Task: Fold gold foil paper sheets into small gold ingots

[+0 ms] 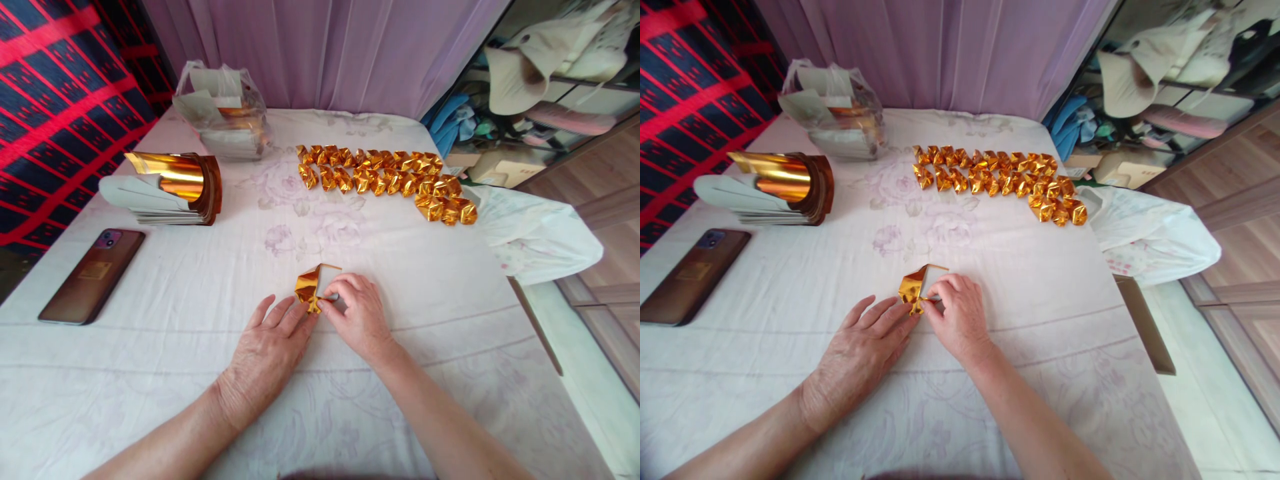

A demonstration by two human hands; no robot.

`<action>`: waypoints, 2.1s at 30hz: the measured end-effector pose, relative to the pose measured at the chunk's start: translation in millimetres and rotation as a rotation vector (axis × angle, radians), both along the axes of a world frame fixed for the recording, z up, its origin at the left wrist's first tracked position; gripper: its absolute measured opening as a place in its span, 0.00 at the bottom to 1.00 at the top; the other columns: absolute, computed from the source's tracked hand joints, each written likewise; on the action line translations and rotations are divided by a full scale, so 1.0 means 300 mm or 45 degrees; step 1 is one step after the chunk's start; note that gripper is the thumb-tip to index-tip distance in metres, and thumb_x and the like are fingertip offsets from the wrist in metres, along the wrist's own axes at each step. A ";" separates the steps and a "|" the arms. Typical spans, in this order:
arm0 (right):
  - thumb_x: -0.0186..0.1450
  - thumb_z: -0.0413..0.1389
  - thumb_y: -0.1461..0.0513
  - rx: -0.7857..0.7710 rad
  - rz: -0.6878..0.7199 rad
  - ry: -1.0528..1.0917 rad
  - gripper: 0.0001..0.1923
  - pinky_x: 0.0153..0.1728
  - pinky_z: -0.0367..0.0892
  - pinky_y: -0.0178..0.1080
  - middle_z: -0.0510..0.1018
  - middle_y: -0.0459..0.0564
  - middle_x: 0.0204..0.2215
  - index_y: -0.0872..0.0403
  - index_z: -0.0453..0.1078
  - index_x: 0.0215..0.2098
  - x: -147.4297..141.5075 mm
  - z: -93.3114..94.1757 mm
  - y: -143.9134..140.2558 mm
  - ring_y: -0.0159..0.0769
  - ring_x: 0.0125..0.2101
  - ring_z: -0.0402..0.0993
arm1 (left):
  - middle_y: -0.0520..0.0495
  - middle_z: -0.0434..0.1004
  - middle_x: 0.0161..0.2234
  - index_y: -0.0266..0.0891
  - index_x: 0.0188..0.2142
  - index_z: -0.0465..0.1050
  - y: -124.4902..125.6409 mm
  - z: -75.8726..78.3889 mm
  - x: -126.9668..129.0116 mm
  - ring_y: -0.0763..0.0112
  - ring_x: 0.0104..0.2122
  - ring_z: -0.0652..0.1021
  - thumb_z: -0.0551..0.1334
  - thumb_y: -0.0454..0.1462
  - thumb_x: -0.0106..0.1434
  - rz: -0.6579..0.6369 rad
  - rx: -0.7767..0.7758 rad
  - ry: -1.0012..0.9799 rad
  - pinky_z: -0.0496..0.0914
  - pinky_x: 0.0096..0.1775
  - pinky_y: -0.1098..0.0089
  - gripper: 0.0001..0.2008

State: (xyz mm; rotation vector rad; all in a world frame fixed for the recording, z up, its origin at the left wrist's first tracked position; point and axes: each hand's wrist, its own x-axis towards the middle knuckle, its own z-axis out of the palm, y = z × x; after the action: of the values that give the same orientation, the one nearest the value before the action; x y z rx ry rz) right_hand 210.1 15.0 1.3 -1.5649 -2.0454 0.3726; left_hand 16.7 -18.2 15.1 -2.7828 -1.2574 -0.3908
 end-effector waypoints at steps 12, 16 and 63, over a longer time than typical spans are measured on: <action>0.59 0.65 0.61 0.017 0.044 0.016 0.07 0.41 0.60 0.42 0.76 0.46 0.36 0.50 0.72 0.31 -0.002 0.002 -0.003 0.38 0.40 0.72 | 0.47 0.76 0.51 0.42 0.54 0.71 0.003 0.004 0.003 0.59 0.52 0.74 0.56 0.35 0.68 0.011 -0.019 -0.023 0.63 0.56 0.52 0.15; 0.59 0.65 0.62 0.001 0.049 0.011 0.06 0.41 0.60 0.42 0.76 0.46 0.36 0.50 0.72 0.30 0.001 0.006 -0.002 0.38 0.40 0.72 | 0.46 0.76 0.50 0.42 0.53 0.72 0.002 0.006 0.003 0.59 0.51 0.74 0.56 0.35 0.68 0.010 -0.008 -0.013 0.63 0.57 0.52 0.15; 0.62 0.55 0.71 -0.060 0.237 0.188 0.10 0.42 0.67 0.40 0.77 0.48 0.37 0.51 0.74 0.33 0.063 -0.010 0.034 0.35 0.39 0.74 | 0.45 0.77 0.51 0.41 0.50 0.74 0.005 0.001 -0.016 0.55 0.51 0.75 0.59 0.31 0.65 -0.058 0.001 0.009 0.63 0.55 0.48 0.15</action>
State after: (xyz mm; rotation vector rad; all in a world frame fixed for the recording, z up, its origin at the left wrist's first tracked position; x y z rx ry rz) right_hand 229.1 25.3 -1.8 -1.3346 -2.0846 0.5921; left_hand 11.8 -16.7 15.4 -2.8139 -1.1940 -0.3836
